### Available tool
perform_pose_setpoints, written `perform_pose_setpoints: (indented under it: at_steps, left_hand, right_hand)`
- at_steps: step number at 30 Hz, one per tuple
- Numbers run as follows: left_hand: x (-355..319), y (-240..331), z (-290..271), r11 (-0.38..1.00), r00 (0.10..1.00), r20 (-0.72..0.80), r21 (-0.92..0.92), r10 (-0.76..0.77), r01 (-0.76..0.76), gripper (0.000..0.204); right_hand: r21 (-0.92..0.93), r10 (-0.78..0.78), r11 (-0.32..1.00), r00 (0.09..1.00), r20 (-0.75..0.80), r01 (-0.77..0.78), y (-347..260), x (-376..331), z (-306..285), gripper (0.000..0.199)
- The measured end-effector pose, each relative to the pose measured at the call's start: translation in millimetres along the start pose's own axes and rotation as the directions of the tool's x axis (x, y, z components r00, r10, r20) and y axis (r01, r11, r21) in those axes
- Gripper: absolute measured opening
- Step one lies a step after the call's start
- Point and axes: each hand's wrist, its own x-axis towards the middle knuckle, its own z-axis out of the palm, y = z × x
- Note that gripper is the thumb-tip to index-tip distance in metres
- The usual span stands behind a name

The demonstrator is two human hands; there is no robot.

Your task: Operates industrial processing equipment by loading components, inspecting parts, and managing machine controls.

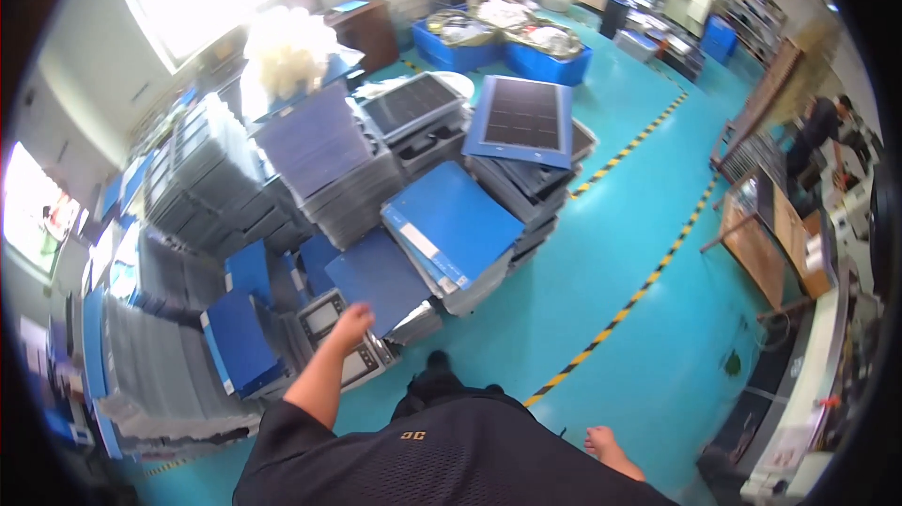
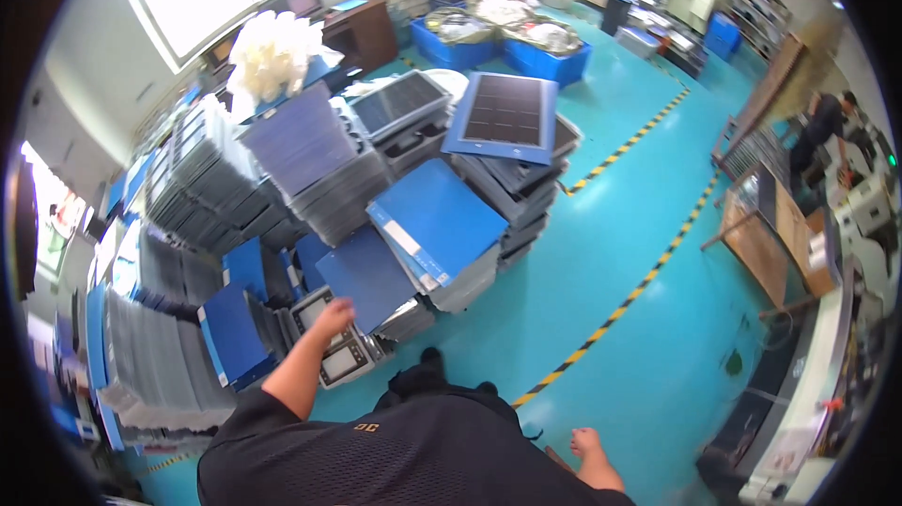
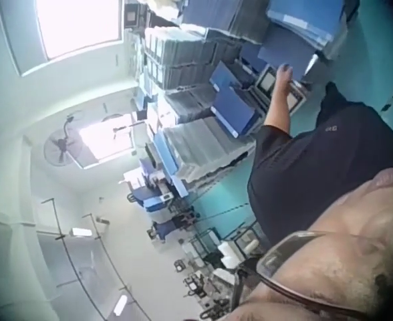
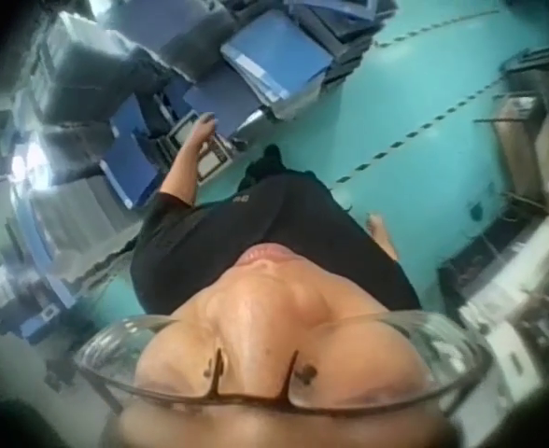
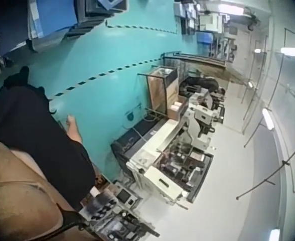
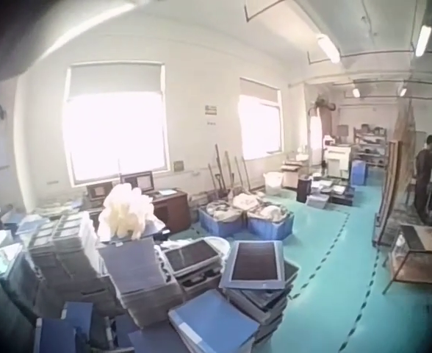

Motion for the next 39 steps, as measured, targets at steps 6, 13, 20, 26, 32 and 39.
perform_pose_setpoints:
  at_steps: [6, 13, 20, 26, 32, 39]
  left_hand:
    - [73, 278, -127, 0.817, 0.665, -0.569, 0.021, 0.484, -0.577, 0.062]
    - [175, 396, -361, 0.732, 0.02, -0.734, 0.673, 0.678, -0.111, 0.083]
    - [203, 409, -318, 0.908, 0.592, -0.716, 0.142, 0.37, -0.395, 0.079]
    - [212, 410, -323, 0.923, 0.488, -0.784, 0.307, 0.384, -0.233, 0.081]
    - [194, 384, -273, 0.898, 0.251, -0.864, 0.397, 0.436, -0.19, 0.09]
    - [164, 403, 18, 0.653, 0.549, -0.439, 0.702, 0.711, -0.285, 0.033]
  right_hand:
    - [0.008, -0.287, 0.957, 0.944, 0.163, 0.289, -111, 17, 52, 0.036]
    - [-0.026, -0.333, 0.941, 0.935, 0.119, 0.338, -207, -3, 33, 0.036]
    - [0.183, -0.054, 0.982, 0.999, 0.01, 0.051, -145, 17, 15, 0.024]
    - [0.005, -0.188, 0.982, 0.961, 0.203, 0.191, -177, 25, -6, 0.025]
    - [0.117, -0.174, 0.98, 0.976, 0.133, 0.159, -193, 119, -84, 0.028]
    - [0.197, -0.136, 0.971, 0.991, -0.02, 0.137, -228, 161, -229, 0.028]
